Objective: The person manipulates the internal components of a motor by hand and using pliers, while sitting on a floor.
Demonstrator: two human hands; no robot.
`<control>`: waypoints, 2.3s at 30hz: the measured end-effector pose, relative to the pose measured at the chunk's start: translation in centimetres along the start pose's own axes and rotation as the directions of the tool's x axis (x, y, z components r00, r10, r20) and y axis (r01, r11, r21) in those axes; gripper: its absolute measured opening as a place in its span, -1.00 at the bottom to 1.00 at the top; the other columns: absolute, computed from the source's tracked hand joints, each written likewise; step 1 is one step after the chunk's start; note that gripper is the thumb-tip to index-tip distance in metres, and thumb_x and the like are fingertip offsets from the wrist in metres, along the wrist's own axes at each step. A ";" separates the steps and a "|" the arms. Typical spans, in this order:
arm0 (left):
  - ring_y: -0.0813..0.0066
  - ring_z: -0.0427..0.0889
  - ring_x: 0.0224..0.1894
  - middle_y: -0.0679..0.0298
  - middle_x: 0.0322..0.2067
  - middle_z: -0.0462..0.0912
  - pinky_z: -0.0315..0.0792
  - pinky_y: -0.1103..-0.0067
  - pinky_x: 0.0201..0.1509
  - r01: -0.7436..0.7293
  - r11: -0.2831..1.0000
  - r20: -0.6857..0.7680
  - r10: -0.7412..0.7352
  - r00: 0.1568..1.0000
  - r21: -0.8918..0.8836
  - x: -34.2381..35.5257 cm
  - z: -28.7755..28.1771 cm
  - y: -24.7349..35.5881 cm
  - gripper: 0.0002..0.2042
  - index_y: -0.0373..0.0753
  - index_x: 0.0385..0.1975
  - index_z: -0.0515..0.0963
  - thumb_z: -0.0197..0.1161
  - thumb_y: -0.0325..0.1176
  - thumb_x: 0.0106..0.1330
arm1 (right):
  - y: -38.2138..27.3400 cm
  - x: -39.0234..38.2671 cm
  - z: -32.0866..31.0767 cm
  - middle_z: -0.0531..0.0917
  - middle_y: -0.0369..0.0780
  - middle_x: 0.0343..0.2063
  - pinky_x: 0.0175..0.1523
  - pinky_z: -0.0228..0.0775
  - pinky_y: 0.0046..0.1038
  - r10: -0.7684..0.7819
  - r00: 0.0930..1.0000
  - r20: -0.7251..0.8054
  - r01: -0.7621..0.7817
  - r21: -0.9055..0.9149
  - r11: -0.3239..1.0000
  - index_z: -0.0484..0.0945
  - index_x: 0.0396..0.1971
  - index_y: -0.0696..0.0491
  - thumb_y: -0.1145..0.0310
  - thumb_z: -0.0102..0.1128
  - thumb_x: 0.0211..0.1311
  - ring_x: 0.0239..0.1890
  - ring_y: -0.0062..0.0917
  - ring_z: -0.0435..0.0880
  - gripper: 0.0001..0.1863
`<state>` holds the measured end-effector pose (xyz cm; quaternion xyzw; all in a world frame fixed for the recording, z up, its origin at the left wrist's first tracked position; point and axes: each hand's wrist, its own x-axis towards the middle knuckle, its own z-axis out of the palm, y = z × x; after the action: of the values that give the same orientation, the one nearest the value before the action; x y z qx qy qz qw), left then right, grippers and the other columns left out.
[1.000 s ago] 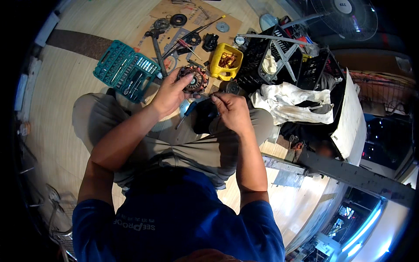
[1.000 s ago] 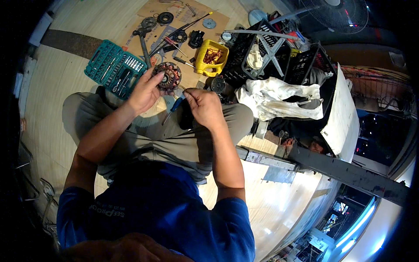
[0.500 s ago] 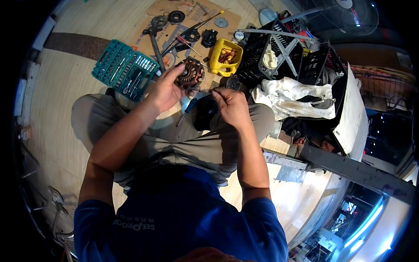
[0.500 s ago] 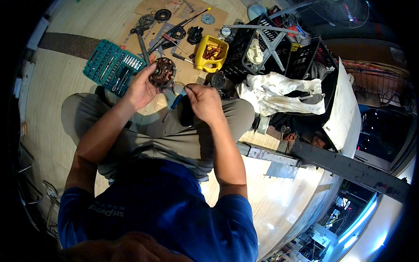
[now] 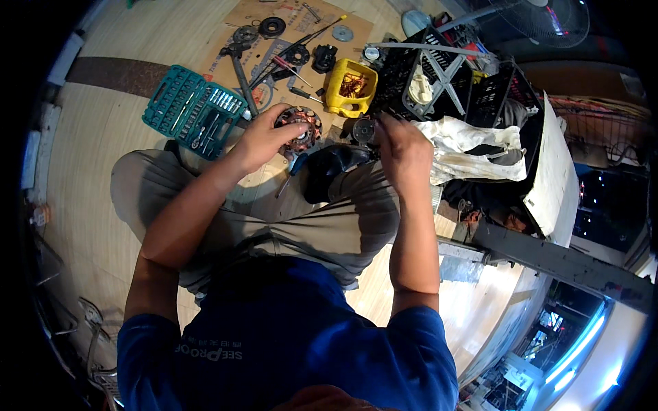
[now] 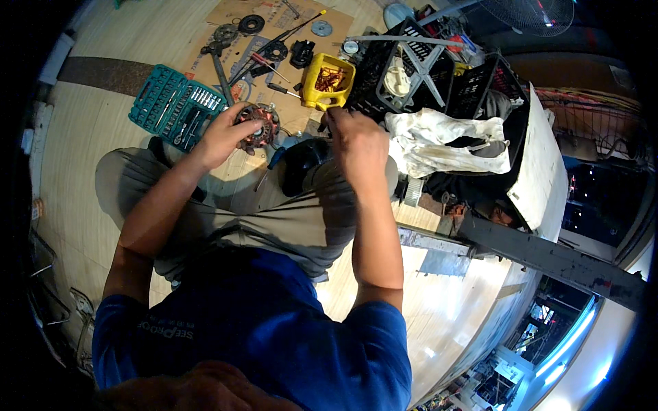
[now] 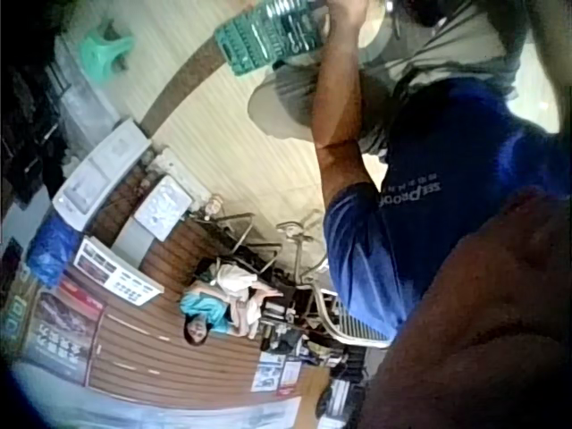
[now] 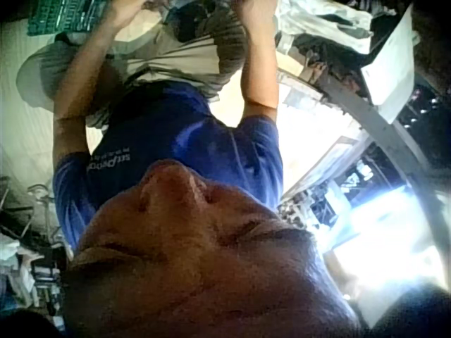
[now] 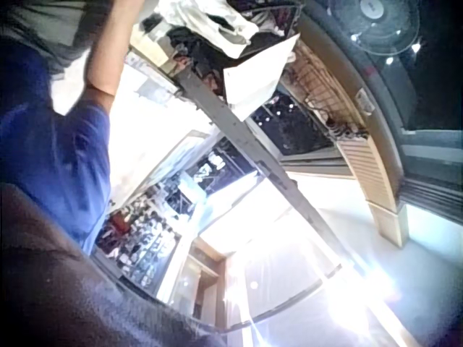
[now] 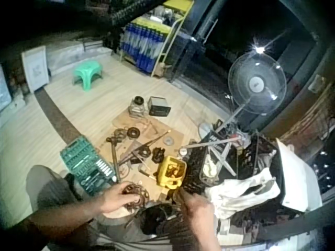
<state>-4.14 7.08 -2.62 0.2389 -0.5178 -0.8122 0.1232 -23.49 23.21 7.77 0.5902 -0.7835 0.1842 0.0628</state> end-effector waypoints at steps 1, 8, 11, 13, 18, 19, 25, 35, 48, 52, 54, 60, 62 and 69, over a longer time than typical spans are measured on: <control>0.55 0.64 -0.25 0.24 -0.21 0.61 0.59 0.53 -0.27 -0.002 1.000 -0.003 0.002 1.000 0.000 0.0 0.0 -0.1 -0.60 -0.34 0.04 0.39 0.25 -0.26 0.30 | -0.7 -0.6 -0.8 0.59 -0.13 -0.53 -0.35 0.43 -0.24 -0.020 1.000 0.009 0.020 -0.050 0.999 0.64 -0.23 0.03 0.40 0.27 0.13 -0.44 -0.19 0.60 -0.82; 0.44 0.68 -0.33 0.26 -0.28 0.67 0.51 0.55 -0.46 -0.035 0.830 -0.130 -0.045 0.990 -0.557 0.2 -0.7 0.5 -0.74 -0.21 -0.05 0.47 0.11 -0.23 0.38 | -0.2 -6.7 -0.6 0.59 -0.12 -0.57 -0.39 0.42 -0.22 -0.066 0.953 0.294 0.061 0.026 0.998 0.63 -0.27 0.02 0.38 0.26 0.12 -0.48 -0.17 0.60 -0.84; 0.44 0.68 -0.34 0.27 -0.29 0.68 0.51 0.56 -0.45 0.101 0.723 0.020 -0.120 0.993 -0.683 0.2 -0.7 0.4 -0.77 -0.20 -0.07 0.48 0.10 -0.27 0.37 | 3.9 -8.3 1.6 0.60 -0.07 -0.56 -0.39 0.44 -0.20 0.035 0.919 0.393 0.021 -0.136 0.990 0.63 -0.34 0.03 0.35 0.22 0.16 -0.47 -0.14 0.61 -0.89; 0.44 0.68 -0.32 0.25 -0.27 0.67 0.53 0.55 -0.42 0.174 0.728 0.172 -0.078 0.982 -0.663 0.0 -1.7 0.1 -0.76 -0.22 -0.05 0.48 0.09 -0.30 0.36 | 5.5 -7.5 1.7 0.62 -0.04 -0.54 -0.38 0.45 -0.19 0.117 0.924 0.365 -0.070 -0.139 0.988 0.62 -0.41 0.03 0.33 0.18 0.19 -0.46 -0.12 0.62 -0.89; 0.44 0.67 -0.19 0.12 -0.16 0.63 0.57 0.51 -0.19 0.118 0.922 0.200 -0.045 0.979 -0.370 -0.2 -0.4 1.1 -0.67 -0.32 0.02 0.44 0.17 -0.36 0.28 | 7.6 -3.8 -2.1 0.66 -0.04 -0.45 -0.32 0.47 -0.26 0.180 0.983 0.020 -0.175 -0.168 0.970 0.67 -0.27 0.03 0.30 0.19 0.24 -0.39 -0.14 0.66 -0.83; 0.44 0.67 -0.19 0.12 -0.16 0.63 0.57 0.51 -0.19 0.118 0.922 0.198 -0.046 0.979 -0.368 -0.3 -0.3 1.1 -0.67 -0.32 0.02 0.44 0.17 -0.36 0.28 | 6.8 -3.1 -3.1 0.66 -0.04 -0.45 -0.31 0.47 -0.27 0.151 0.988 -0.027 -0.153 -0.152 0.976 0.67 -0.26 0.05 0.33 0.20 0.24 -0.38 -0.15 0.66 -0.83; 0.53 0.58 -0.11 0.15 -0.15 0.61 0.46 0.58 0.00 0.026 0.878 -0.126 0.039 0.991 0.478 0.5 -0.3 -0.1 -0.51 -0.43 0.08 0.38 0.27 -0.24 0.26 | 2.8 -4.0 -7.9 0.65 -0.06 -0.46 -0.32 0.45 -0.31 0.118 0.992 -0.043 -0.125 -0.227 0.966 0.64 -0.24 0.10 0.41 0.19 0.23 -0.41 -0.16 0.64 -0.85; 0.46 0.69 -0.25 0.25 -0.28 0.70 0.48 0.60 -0.39 0.108 0.692 0.006 -0.149 0.989 -0.713 0.1 -0.8 0.2 -0.72 -0.24 -0.06 0.48 0.07 -0.20 0.39 | 3.5 -17.7 -6.7 0.52 -0.15 -0.67 -0.50 0.38 -0.31 0.187 0.976 0.108 -0.167 -0.167 0.972 0.64 -0.33 0.06 0.48 0.27 0.12 -0.59 -0.26 0.56 -0.90; 0.39 0.65 -0.09 0.16 -0.06 0.57 0.59 0.48 -0.18 0.153 0.935 0.188 -0.095 0.978 -0.319 -1.7 4.1 -1.2 -0.63 -0.31 0.18 0.26 0.05 -0.35 0.44 | 0.3 -16.6 -10.3 0.52 0.03 0.04 0.22 0.30 -0.28 0.504 0.858 0.102 -0.484 -0.171 0.858 0.49 0.07 0.15 0.55 0.23 0.04 0.11 -0.10 0.48 -0.51; 0.36 0.60 0.02 0.11 0.01 0.53 0.57 0.44 0.02 0.100 0.940 0.154 -0.051 0.987 -0.327 -1.9 3.5 -1.7 -0.65 -0.34 0.18 0.25 0.00 -0.38 0.46 | -5.6 -10.6 -7.5 0.46 0.07 0.09 0.26 0.26 -0.21 0.178 0.978 -0.111 -0.139 0.293 0.946 0.45 0.09 0.16 0.67 0.05 -0.03 0.18 -0.04 0.43 -0.45; 0.37 0.61 0.00 0.11 0.00 0.54 0.57 0.44 0.02 0.099 0.925 0.175 -0.036 0.984 -0.366 -1.8 3.4 -1.4 -0.66 -0.35 0.17 0.25 -0.02 -0.39 0.46 | -7.4 -8.1 -4.3 0.42 0.11 0.11 0.31 0.18 -0.16 0.105 0.994 0.026 -0.108 0.359 0.927 0.41 0.11 0.19 0.66 0.04 -0.04 0.22 0.01 0.35 -0.43; 0.53 0.67 -0.25 0.24 -0.19 0.63 0.55 0.60 -0.35 0.122 0.895 0.159 -0.058 0.986 -0.429 -1.8 3.6 -0.5 -0.73 -0.29 0.04 0.37 0.01 -0.30 0.47 | -2.6 -6.3 3.2 0.60 0.09 -0.37 -0.15 0.43 -0.24 0.126 0.906 0.404 -0.315 0.444 0.839 0.54 -0.16 0.19 0.39 0.13 0.29 -0.25 0.02 0.58 -0.79; 0.53 0.67 -0.25 0.24 -0.20 0.63 0.56 0.59 -0.31 0.143 0.906 0.189 -0.072 0.979 -0.398 -2.1 3.3 -0.3 -0.73 -0.32 0.04 0.38 0.02 -0.31 0.46 | -2.0 -5.6 2.9 0.59 0.06 -0.43 -0.25 0.42 -0.26 0.124 0.917 0.379 -0.310 0.480 0.821 0.57 -0.29 0.18 0.37 0.13 0.30 -0.33 0.02 0.57 -0.83; 0.66 0.58 -0.24 0.26 -0.25 0.61 0.50 0.64 -0.16 0.014 1.000 0.135 -0.016 0.991 0.018 -1.9 3.9 -0.2 -0.72 -0.37 -0.03 0.45 0.09 -0.28 0.43 | -2.7 -4.3 -0.4 0.61 0.02 -0.44 -0.27 0.42 -0.19 0.106 0.961 0.255 -0.167 0.230 0.959 0.59 -0.25 0.13 0.43 0.13 0.24 -0.34 -0.01 0.59 -0.86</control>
<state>-4.48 11.04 -0.91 0.1883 -0.5301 -0.8230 0.0796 -19.70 26.62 7.35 0.5553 -0.7950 0.2124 -0.1203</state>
